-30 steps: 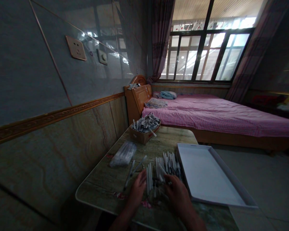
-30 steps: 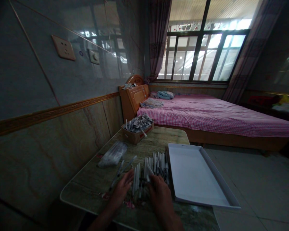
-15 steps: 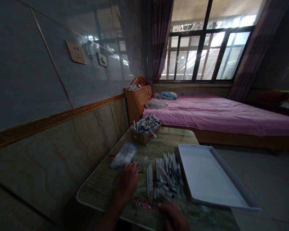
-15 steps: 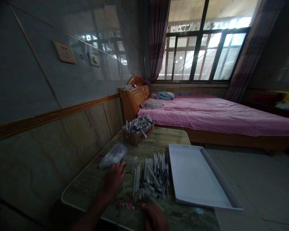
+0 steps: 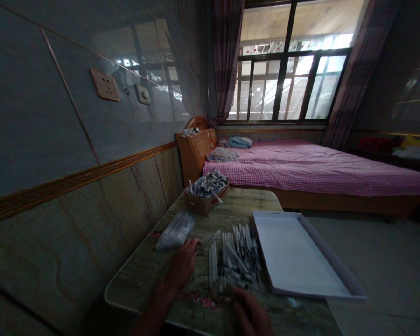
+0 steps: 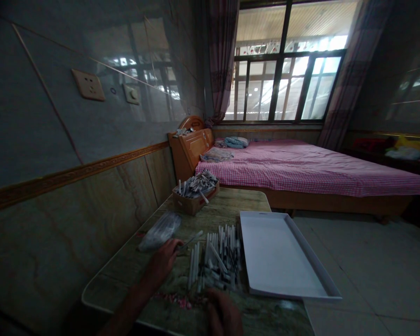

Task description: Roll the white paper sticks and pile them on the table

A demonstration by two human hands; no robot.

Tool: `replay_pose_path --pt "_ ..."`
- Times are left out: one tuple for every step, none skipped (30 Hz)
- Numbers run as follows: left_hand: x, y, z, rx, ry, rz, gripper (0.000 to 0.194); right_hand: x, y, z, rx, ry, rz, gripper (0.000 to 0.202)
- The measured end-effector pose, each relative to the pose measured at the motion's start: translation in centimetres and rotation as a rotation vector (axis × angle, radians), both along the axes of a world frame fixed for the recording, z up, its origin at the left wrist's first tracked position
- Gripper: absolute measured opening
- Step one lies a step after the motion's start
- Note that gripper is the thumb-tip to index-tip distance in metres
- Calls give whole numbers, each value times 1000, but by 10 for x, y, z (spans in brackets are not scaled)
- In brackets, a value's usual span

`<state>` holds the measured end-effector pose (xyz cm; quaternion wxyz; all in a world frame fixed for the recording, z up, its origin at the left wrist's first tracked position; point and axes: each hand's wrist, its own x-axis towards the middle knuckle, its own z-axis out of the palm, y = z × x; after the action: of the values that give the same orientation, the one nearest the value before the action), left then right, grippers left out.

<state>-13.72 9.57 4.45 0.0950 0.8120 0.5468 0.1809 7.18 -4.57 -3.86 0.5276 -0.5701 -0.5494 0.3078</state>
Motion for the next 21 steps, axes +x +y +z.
replay_pose_path --pt "-2 -7 1 8 -55 -80 32 0 1 7 -50 69 -52 35" --pt "-4 -15 2 17 -121 -169 31 2 3 14 -104 136 -82 44" --pt "-6 -22 3 23 -188 -260 31 4 6 23 -161 196 -83 53" --pt "-7 -29 4 24 -249 -344 30 7 9 32 -230 248 -46 62" --pt "-8 -35 5 19 -298 -410 29 10 12 40 -275 285 22 67" --pt "-9 -40 6 8 -333 -454 28 13 15 47 -289 291 98 67" --pt "-10 -44 8 -12 -368 -487 26 15 16 53 -311 287 174 65" --pt "-10 -47 11 -36 -414 -503 25 17 17 56 -340 287 249 61" --pt "-10 -49 13 -67 -478 -495 22 17 16 59 -382 294 315 59" --pt "-9 -51 14 -98 -576 -445 20 16 14 59 -434 317 371 59" --pt "-6 -53 15 -136 -705 -357 21 14 12 59 -475 359 413 59" --pt "-3 -56 15 -178 -859 -241 27 10 10 57 -493 416 437 60" --pt "3 -60 13 -227 -1032 -118 36 4 8 55 -486 479 443 61" --pt "9 -65 9 -294 -1214 5 44 -2 6 53 -464 545 437 63" --pt "17 -72 5 -367 -1379 72 49 -10 5 51 -440 614 425 64" --pt "26 -79 1 -469 -1525 85 51 -18 4 49 -424 679 418 65" --pt "34 -87 -4 -590 -1638 98 53 -26 4 47 -424 733 423 65" --pt "42 -94 -9 -694 -1708 85 54 -33 5 45 -440 774 446 63" --pt "49 -101 -12 -730 -1761 106 53 -40 5 43 -460 796 486 62" --pt "54 -107 -14 -758 -1796 154 53 -45 5 41 -474 798 531 61" --pt "57 -111 -15 -779 -1809 200 53 -49 5 39 -468 770 569 62"
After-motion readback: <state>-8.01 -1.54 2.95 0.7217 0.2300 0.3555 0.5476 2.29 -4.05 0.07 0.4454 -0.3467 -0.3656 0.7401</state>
